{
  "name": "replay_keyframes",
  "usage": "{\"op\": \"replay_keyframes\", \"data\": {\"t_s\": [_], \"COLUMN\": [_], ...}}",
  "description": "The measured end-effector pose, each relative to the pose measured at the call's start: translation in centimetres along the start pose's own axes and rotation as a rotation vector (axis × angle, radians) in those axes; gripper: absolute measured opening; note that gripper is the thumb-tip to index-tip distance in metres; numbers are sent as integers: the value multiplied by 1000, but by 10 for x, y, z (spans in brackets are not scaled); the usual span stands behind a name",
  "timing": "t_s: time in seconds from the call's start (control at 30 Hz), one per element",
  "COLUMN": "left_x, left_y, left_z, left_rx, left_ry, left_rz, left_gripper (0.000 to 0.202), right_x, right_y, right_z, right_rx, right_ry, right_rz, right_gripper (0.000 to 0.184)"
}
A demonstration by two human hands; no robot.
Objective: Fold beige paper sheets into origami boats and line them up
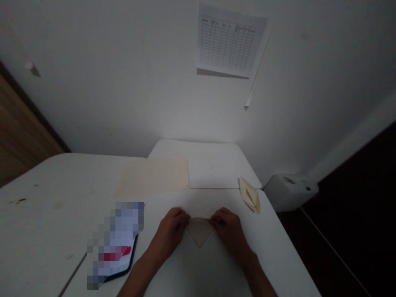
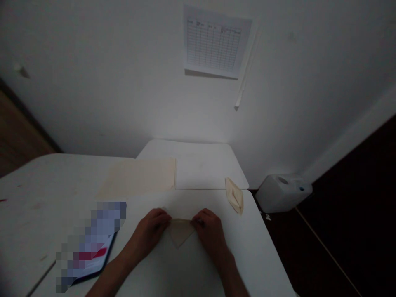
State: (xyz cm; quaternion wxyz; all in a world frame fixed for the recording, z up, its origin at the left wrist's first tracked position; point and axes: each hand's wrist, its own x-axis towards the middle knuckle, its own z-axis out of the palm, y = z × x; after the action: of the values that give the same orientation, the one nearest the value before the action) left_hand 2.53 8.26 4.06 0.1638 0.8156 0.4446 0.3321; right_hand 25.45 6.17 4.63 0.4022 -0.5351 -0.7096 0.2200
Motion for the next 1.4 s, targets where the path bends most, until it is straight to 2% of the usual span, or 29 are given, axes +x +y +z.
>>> {"op": "replay_keyframes", "data": {"t_s": [0.1, 0.2, 0.27, 0.47, 0.67, 0.73, 0.97, 1.23, 1.4], "left_x": [-4, -9, -12, -11, -10, -11, -13, -11, -11], "left_y": [5, 14, 19, 20, 25, 26, 26, 29, 30], "left_z": [0, 0, 1, 8, 6, 6, 7, 3, 3], "left_rx": [68, 105, 110, 128, 145, 157, 153, 154, 178], "left_ry": [4, -60, -98, -127, -167, -186, -195, -195, -205], "left_rz": [118, 201, 236, 270, 273, 260, 243, 240, 240], "left_gripper": [24, 60, 72, 51, 32, 31, 32, 27, 24], "right_x": [-3, -4, -4, -3, -4, -4, -3, -4, -5], "right_y": [2, 4, 5, 6, -2, -5, -11, -7, -7], "right_z": [1, 3, 3, 1, -7, -8, -7, -5, -5], "right_rx": [-17, -59, -76, -80, -36, -38, -77, -76, -63], "right_ry": [13, 29, 35, 41, -26, -33, -40, -48, -44], "right_rz": [-58, -101, -115, -120, -140, -144, -145, -140, -136], "right_gripper": [17, 18, 19, 21, 30, 30, 7, 7, 17]}}
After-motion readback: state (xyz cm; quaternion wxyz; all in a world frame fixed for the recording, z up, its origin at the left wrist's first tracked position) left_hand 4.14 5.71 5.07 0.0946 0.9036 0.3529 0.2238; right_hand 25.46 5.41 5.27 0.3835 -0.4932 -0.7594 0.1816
